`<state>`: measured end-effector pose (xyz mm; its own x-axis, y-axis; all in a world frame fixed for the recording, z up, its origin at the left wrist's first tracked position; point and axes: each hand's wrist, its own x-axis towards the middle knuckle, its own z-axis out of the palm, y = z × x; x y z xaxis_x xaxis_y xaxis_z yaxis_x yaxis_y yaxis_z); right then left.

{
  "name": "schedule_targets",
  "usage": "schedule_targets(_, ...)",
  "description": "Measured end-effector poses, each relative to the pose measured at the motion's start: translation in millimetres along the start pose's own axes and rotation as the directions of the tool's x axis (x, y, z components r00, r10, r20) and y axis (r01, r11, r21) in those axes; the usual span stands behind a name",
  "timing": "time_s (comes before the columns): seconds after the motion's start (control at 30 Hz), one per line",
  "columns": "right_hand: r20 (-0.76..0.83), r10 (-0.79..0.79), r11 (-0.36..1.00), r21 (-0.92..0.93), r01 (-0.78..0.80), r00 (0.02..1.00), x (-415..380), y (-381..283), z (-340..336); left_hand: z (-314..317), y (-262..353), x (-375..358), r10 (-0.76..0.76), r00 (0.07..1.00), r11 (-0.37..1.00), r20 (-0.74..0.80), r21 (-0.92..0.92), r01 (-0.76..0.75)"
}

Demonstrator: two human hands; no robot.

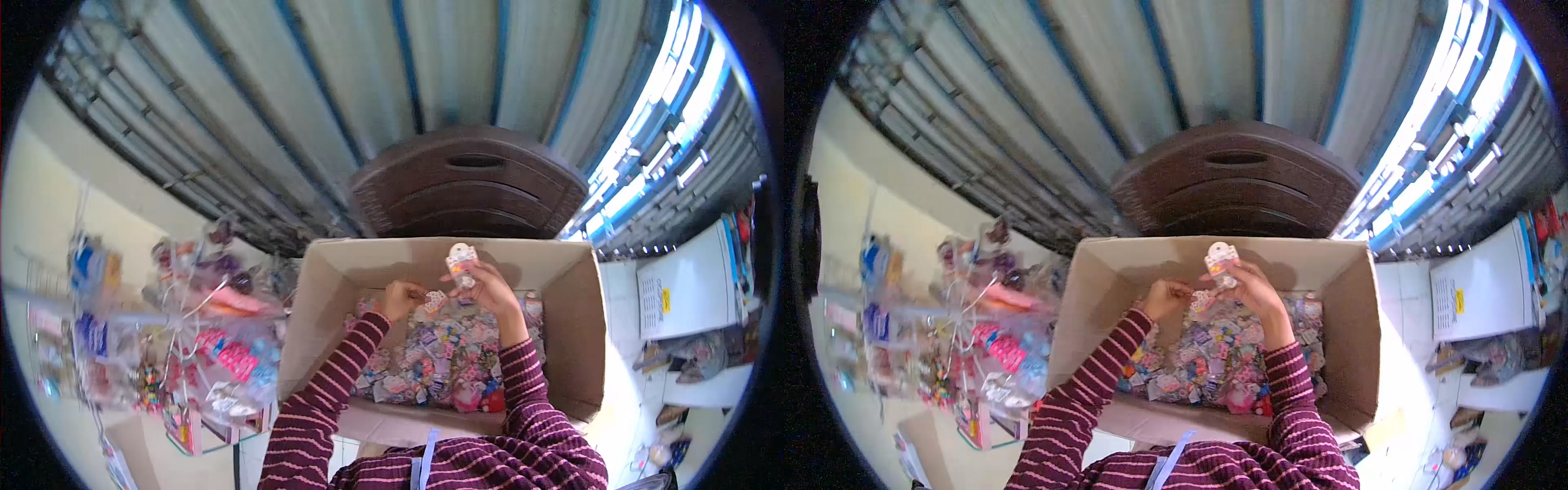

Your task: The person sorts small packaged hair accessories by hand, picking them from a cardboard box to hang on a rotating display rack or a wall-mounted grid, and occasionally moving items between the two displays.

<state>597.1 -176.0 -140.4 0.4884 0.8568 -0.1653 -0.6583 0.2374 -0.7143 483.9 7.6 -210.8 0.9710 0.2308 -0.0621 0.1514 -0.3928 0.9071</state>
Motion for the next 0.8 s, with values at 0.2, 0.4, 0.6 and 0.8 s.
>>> schedule_targets(0.2, 0.069, -0.165, 0.983, -0.069, 0.17, 0.984, 4.6, 16.7, 93.6, -88.9, 76.5, -90.6, 0.216, 0.937, 0.958, -0.273, 0.244, -0.149)
schedule_targets(0.4, 0.342, -0.047, 0.997, -0.04, 0.065, 0.938, 5.5, 26.8, 197.5, -136.0, 130.6, -211.1, 0.407, 0.741, 0.906, -0.534, 0.337, -0.255)
schedule_targets(0.6, 0.635, -0.23, 0.916, -0.115, 0.385, 0.737, -8.9, 43.8, 297.5, -138.1, 146.0, -333.7, 0.127, 0.213, 0.939, -0.969, 0.048, -0.341)
schedule_targets(0.8, 0.667, -0.485, 0.665, -0.139, 0.734, 0.566, -23.8, 61.1, 374.0, -141.9, 143.7, -401.7, 0.05, -0.188, 0.969, -0.981, 0.094, -0.228)
